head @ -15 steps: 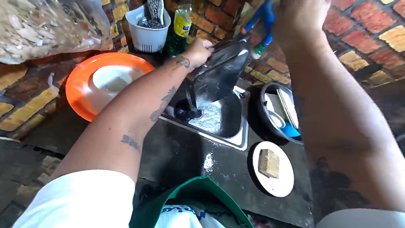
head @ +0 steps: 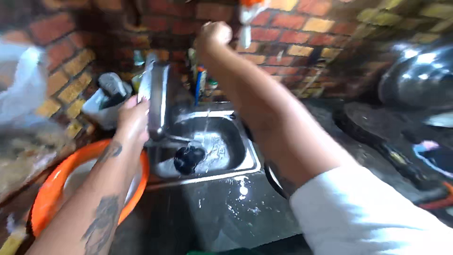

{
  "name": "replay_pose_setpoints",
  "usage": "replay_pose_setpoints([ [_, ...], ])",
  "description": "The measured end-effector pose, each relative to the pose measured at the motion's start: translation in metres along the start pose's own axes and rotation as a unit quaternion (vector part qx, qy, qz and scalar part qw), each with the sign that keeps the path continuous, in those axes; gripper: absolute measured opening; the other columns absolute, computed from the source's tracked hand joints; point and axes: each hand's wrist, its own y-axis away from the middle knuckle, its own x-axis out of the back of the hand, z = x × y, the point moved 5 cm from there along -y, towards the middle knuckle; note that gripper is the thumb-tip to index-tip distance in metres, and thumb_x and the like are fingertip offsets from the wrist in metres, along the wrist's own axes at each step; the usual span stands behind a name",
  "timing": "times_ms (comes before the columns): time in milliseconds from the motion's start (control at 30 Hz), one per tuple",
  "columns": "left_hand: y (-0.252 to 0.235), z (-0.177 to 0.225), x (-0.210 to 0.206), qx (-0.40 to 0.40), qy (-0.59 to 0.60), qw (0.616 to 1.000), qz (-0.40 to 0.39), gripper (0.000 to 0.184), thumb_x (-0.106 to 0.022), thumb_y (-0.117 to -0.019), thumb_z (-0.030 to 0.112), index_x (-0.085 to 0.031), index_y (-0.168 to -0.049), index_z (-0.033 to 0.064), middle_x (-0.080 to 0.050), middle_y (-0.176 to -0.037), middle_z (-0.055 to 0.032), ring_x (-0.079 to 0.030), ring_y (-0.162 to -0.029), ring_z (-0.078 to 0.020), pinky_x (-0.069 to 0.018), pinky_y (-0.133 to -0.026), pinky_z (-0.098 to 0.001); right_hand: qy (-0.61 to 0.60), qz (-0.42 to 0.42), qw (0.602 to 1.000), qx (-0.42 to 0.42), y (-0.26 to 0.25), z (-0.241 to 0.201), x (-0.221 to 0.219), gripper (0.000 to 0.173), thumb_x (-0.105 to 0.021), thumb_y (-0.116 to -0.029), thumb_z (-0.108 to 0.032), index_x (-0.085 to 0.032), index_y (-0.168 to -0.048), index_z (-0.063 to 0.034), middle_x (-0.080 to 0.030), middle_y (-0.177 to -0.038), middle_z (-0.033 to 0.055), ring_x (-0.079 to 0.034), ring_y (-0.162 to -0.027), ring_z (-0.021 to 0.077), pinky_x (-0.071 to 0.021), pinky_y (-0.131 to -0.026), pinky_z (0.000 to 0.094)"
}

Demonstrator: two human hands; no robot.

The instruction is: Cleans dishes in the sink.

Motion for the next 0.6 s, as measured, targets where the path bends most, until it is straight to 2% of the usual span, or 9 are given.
replay_pose_setpoints([
  [67,0.010,0.002,-0.002,-0.004,0.013,1.000,0.013,0.038,-0.055,-0.1065,0.031,-0.055,-0.140,0.0126,-0.064,-0.122,-0.0073,-0.064,-0.104,-0.0148,-0.0550,-0.090,-0.0400,-0.075,-0.011,0.997,-0.021,-0.007,-0.006,-0.007,0.033,-0.061,-0.0988,-0.011,-0.062,-0.126,0.0079,-0.058,-0.135,0.0275,-0.056,-0.128,0.0413,-0.0498,-0.100,0.0574],
  [133,0.018,0.004,-0.004,0.003,0.039,0.999,0.038,0.038,-0.053,-0.1077,0.028,-0.053,-0.141,0.0088,-0.063,-0.123,-0.0090,-0.063,-0.106,-0.0147,-0.0541,-0.092,-0.0380,-0.136,-0.043,0.989,-0.051,-0.018,-0.011,-0.014,0.040,-0.060,-0.0990,-0.010,-0.056,-0.135,0.0071,-0.052,-0.142,0.0264,-0.050,-0.135,0.0367,-0.0452,-0.108,0.0503],
  [167,0.022,0.005,-0.006,0.011,0.056,0.997,0.050,0.038,-0.051,-0.1084,0.025,-0.052,-0.141,0.0063,-0.062,-0.123,-0.0100,-0.063,-0.106,-0.0147,-0.0538,-0.092,-0.0368,-0.131,-0.062,0.988,-0.056,-0.024,-0.014,-0.017,0.045,-0.059,-0.0993,-0.010,-0.050,-0.140,0.0071,-0.050,-0.142,0.0258,-0.051,-0.134,0.0338,-0.0450,-0.108,0.0461],
  [233,0.033,0.009,-0.015,0.034,0.092,0.993,0.071,0.035,-0.048,-0.1094,0.022,-0.050,-0.139,0.0032,-0.060,-0.122,-0.0103,-0.063,-0.106,-0.0142,-0.0543,-0.092,-0.0348,0.009,-0.080,0.996,-0.028,-0.029,-0.016,-0.016,0.039,-0.053,-0.0999,-0.014,-0.049,-0.132,0.0069,-0.055,-0.122,0.0170,-0.060,-0.111,0.0206,-0.0471,-0.092,0.0339],
  [300,0.047,0.014,-0.023,0.059,0.127,0.986,0.088,0.033,-0.049,-0.1089,0.018,-0.049,-0.138,0.0016,-0.059,-0.123,-0.0123,-0.062,-0.105,-0.0163,-0.0546,-0.089,-0.0368,0.250,-0.037,0.964,0.078,-0.018,-0.022,-0.010,0.028,-0.054,-0.1006,-0.014,-0.061,-0.118,0.0063,-0.063,-0.113,0.0172,-0.063,-0.103,0.0242,-0.0475,-0.087,0.0435],
  [367,0.056,0.014,-0.028,0.073,0.156,0.980,0.096,0.033,-0.051,-0.1071,0.013,-0.047,-0.138,0.0020,-0.056,-0.125,-0.0133,-0.061,-0.108,-0.0183,-0.0541,-0.090,-0.0389,0.308,-0.017,0.941,0.141,0.011,-0.021,0.000,0.042,-0.060,-0.1009,-0.020,-0.057,-0.130,0.0100,-0.058,-0.129,0.0293,-0.056,-0.120,0.0429,-0.0432,-0.096,0.0613],
  [433,0.060,0.011,-0.035,0.077,0.171,0.979,0.086,0.034,-0.051,-0.1050,0.011,-0.047,-0.138,0.0038,-0.058,-0.125,-0.0124,-0.062,-0.109,-0.0186,-0.0559,-0.090,-0.0400,0.175,-0.049,0.961,0.207,0.056,-0.014,0.011,0.054,-0.061,-0.1011,-0.030,-0.053,-0.139,0.0078,-0.059,-0.130,0.0324,-0.054,-0.124,0.0501,-0.0448,-0.094,0.0686],
  [533,0.065,0.011,-0.052,0.041,0.201,0.978,0.045,0.026,-0.052,-0.1047,0.014,-0.050,-0.129,0.0064,-0.064,-0.107,-0.0085,-0.066,-0.095,-0.0163,-0.0583,-0.080,-0.0377,-0.022,-0.189,0.943,0.271,0.110,0.003,0.009,0.074,-0.046,-0.1006,-0.067,-0.066,-0.128,-0.0009,-0.067,-0.122,0.0227,-0.063,-0.120,0.0394,-0.0472,-0.098,0.0663],
  [600,0.075,0.012,-0.072,-0.005,0.234,0.972,-0.009,0.028,-0.053,-0.1052,0.011,-0.045,-0.131,0.0062,-0.063,-0.106,-0.0073,-0.066,-0.094,-0.0151,-0.0586,-0.081,-0.0361,-0.099,-0.257,0.929,0.247,0.125,0.011,-0.003,0.089,-0.044,-0.0968,-0.075,-0.058,-0.140,0.0011,-0.064,-0.131,0.0240,-0.060,-0.126,0.0378,-0.0435,-0.105,0.0642],
])
